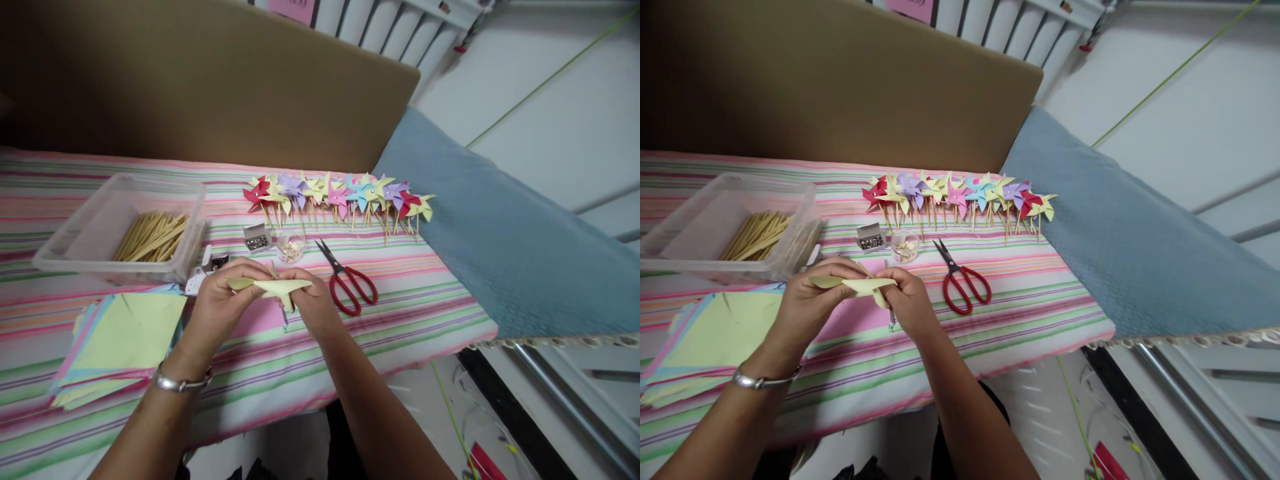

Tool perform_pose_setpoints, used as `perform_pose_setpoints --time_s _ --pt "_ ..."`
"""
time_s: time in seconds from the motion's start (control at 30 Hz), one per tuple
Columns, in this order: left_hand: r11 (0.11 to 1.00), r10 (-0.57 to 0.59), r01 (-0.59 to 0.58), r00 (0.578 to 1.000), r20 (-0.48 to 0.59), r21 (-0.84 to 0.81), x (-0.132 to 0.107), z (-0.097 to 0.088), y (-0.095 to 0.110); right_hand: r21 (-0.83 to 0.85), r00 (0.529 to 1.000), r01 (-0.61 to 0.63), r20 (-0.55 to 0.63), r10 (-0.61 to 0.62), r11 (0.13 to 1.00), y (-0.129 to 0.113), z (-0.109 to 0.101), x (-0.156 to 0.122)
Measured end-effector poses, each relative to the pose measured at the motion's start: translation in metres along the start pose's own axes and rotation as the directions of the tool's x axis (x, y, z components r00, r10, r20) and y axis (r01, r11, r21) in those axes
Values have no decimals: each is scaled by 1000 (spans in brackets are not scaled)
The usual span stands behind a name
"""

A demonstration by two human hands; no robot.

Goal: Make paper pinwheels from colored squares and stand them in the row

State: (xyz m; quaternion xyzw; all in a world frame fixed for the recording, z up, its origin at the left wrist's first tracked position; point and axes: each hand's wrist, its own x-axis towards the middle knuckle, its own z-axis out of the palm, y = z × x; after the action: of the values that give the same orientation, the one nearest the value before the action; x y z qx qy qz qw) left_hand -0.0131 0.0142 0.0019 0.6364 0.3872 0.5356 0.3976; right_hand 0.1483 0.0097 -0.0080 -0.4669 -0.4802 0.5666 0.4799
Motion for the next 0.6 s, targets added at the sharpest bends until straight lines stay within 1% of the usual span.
perform_pose_setpoints --time_s 0.07,0.17,0.3,0.6 --pt "999 30 -29 999 -23 17 1 0 1 -20 1000 22 -9 -22 1000 0 0 0" --pt "998 53 -53 998 -27 24 2 0 2 -35 998 46 -31 -47 998 -1 0 1" --pt "998 47 -46 998 -29 45 2 -1 2 -60 997 55 -52 -59 997 -2 0 1" --pt "998 47 -45 997 -56 35 0 -1 0 -116 994 99 -30 -103 988 -3 0 -2"
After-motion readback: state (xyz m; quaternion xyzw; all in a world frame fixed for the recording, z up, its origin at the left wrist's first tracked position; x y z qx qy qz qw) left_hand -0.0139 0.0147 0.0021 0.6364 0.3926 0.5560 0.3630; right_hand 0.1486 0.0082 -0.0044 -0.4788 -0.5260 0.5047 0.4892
